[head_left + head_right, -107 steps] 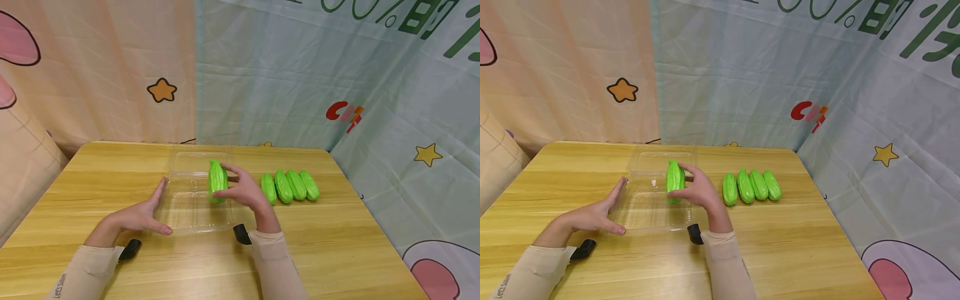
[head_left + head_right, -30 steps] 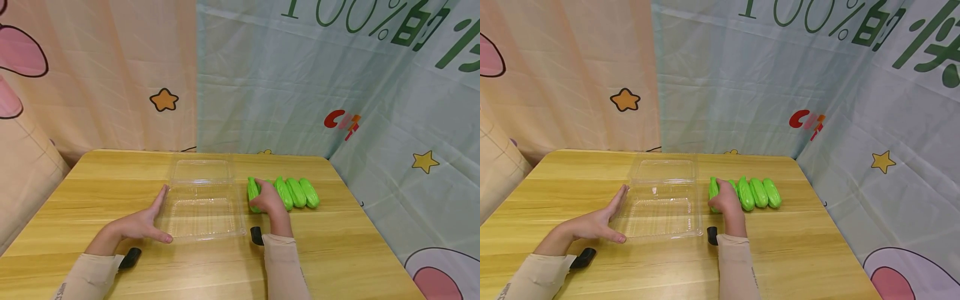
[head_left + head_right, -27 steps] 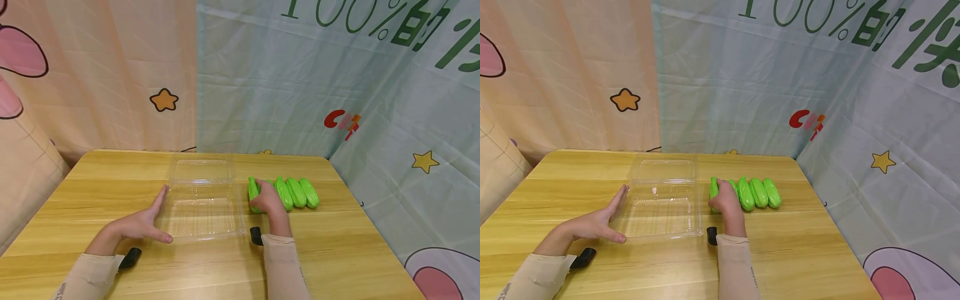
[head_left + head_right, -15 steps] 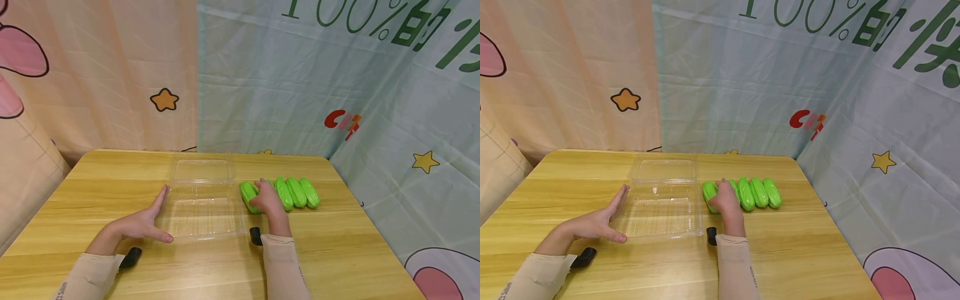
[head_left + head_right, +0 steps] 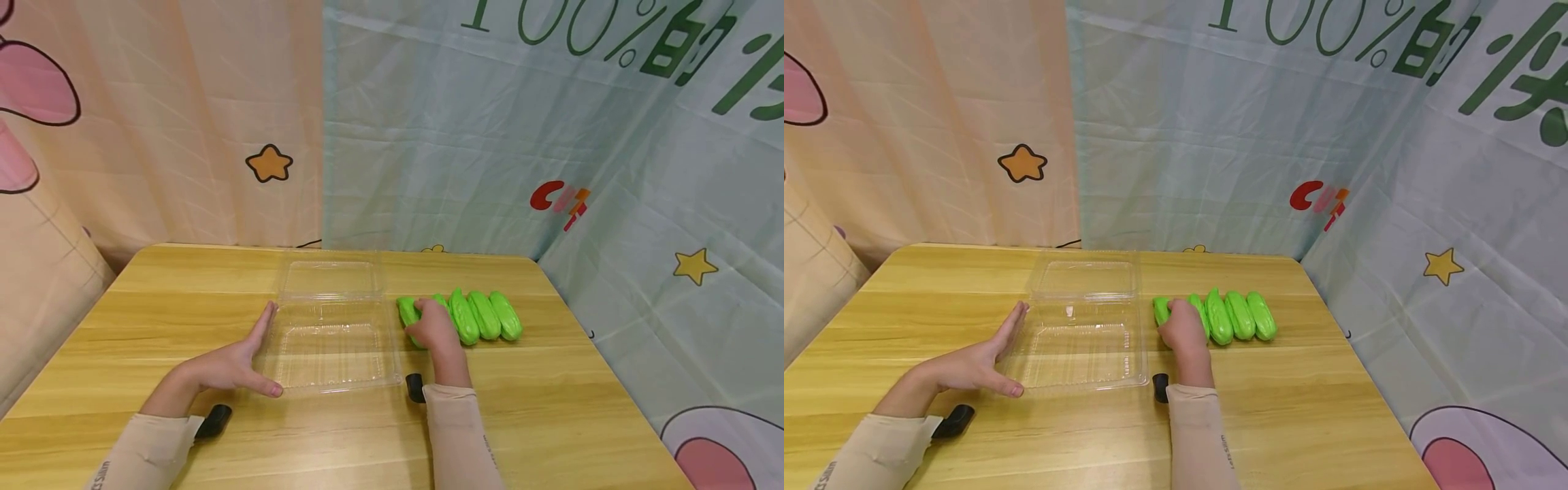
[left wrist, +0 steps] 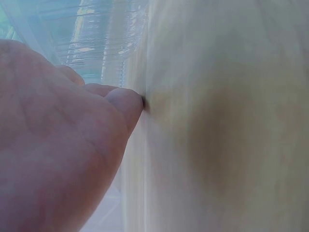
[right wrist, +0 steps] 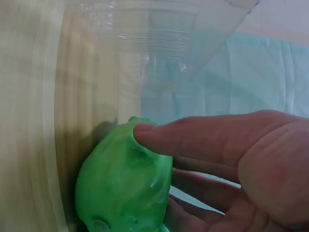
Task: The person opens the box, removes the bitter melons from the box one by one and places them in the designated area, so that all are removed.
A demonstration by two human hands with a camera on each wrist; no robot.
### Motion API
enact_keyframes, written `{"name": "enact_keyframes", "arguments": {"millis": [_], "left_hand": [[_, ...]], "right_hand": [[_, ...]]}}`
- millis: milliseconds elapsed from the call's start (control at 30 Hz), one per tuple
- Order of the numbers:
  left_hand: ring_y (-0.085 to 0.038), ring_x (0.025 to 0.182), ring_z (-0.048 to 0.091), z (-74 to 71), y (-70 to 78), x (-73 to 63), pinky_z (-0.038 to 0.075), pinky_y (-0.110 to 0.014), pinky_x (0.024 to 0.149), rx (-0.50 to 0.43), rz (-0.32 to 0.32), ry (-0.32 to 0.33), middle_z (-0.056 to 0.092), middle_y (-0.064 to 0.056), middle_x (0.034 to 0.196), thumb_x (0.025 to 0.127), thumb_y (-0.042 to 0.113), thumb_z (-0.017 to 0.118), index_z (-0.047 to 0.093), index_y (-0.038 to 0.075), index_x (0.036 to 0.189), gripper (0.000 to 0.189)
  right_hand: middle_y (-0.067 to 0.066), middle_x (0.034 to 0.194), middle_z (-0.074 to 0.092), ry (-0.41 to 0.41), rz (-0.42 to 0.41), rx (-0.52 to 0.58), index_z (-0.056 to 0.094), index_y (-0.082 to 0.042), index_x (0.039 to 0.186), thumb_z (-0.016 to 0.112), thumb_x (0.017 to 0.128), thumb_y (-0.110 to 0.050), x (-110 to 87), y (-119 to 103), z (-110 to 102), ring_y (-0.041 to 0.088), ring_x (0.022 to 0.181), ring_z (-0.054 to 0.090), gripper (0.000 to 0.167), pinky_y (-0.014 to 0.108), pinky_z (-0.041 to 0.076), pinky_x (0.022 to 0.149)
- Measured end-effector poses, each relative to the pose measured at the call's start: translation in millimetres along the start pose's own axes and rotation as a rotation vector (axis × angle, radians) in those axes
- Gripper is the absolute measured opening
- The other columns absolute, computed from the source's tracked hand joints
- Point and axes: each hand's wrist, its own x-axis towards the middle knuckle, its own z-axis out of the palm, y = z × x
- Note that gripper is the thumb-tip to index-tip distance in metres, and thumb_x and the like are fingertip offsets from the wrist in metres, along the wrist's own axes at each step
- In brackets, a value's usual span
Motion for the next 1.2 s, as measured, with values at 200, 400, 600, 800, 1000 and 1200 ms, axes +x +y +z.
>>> {"name": "enact_keyframes", "arguments": {"millis": [200, 400, 600, 800, 1000, 1200], "left_hand": [[-0.05, 0.142, -0.026, 0.5, 0.0, -1.0, -0.005, -0.076, 0.106, 0.004, -0.004, 0.001, -0.036, -0.015, 0.158, 0.078, 0.021, 0.089, -0.037, 0.021, 0.15, 0.145], [-0.051, 0.142, -0.025, 2.1, -0.7, -2.8, -0.005, -0.076, 0.106, 0.006, -0.009, 0.004, -0.037, -0.015, 0.158, 0.078, 0.021, 0.088, -0.038, 0.021, 0.15, 0.145], [-0.051, 0.142, -0.025, 2.6, 0.8, -3.5, -0.005, -0.076, 0.105, 0.004, -0.013, 0.004, -0.037, -0.016, 0.158, 0.078, 0.02, 0.088, -0.037, 0.021, 0.151, 0.144], [-0.049, 0.143, -0.025, 2.3, 1.3, -3.1, -0.005, -0.075, 0.106, 0.001, 0.014, 0.023, -0.035, -0.016, 0.158, 0.077, 0.018, 0.089, -0.032, 0.021, 0.153, 0.144], [-0.051, 0.144, -0.019, 0.0, 2.8, -3.8, -0.002, -0.075, 0.107, 0.005, 0.018, 0.063, -0.031, -0.019, 0.16, 0.078, 0.016, 0.088, -0.026, 0.021, 0.157, 0.139], [-0.056, 0.143, -0.013, -0.4, 4.8, -7.5, 0.003, -0.079, 0.104, 0.052, 0.021, 0.119, -0.027, -0.02, 0.162, 0.084, 0.019, 0.083, -0.021, 0.022, 0.159, 0.128]], "right_hand": [[0.026, 0.141, 0.054, 0.103, -0.004, -0.028, 0.064, 0.011, 0.127, 0.079, 0.081, 0.0, -0.2, -0.6, 1.9, 0.041, 0.129, 0.051, 0.049, 0.047, 0.044, 0.105], [0.026, 0.143, 0.052, 0.135, -0.013, -0.014, 0.063, 0.009, 0.129, 0.078, 0.08, 0.003, -0.6, -1.7, 2.4, 0.042, 0.132, 0.048, 0.052, 0.048, 0.043, 0.106], [0.023, 0.15, 0.046, 0.103, -0.014, 0.051, 0.054, 0.007, 0.14, 0.079, 0.083, -0.001, -1.0, -4.9, 3.6, 0.041, 0.137, 0.042, 0.063, 0.049, 0.041, 0.108], [0.022, 0.151, 0.045, 0.1, -0.017, 0.08, 0.054, 0.006, 0.141, 0.077, 0.086, -0.004, -1.4, -4.8, 3.4, 0.04, 0.138, 0.041, 0.06, 0.049, 0.041, 0.108], [0.018, 0.152, 0.045, 0.15, -0.079, 0.19, 0.056, 0.0, 0.142, 0.071, 0.094, -0.012, -0.3, -5.6, 3.1, 0.038, 0.141, 0.038, 0.052, 0.051, 0.042, 0.106], [0.014, 0.15, 0.049, 0.224, -0.187, 0.264, 0.058, -0.005, 0.142, 0.072, 0.095, -0.02, 0.3, -5.2, 8.1, 0.034, 0.141, 0.039, 0.051, 0.049, 0.041, 0.108]]}}
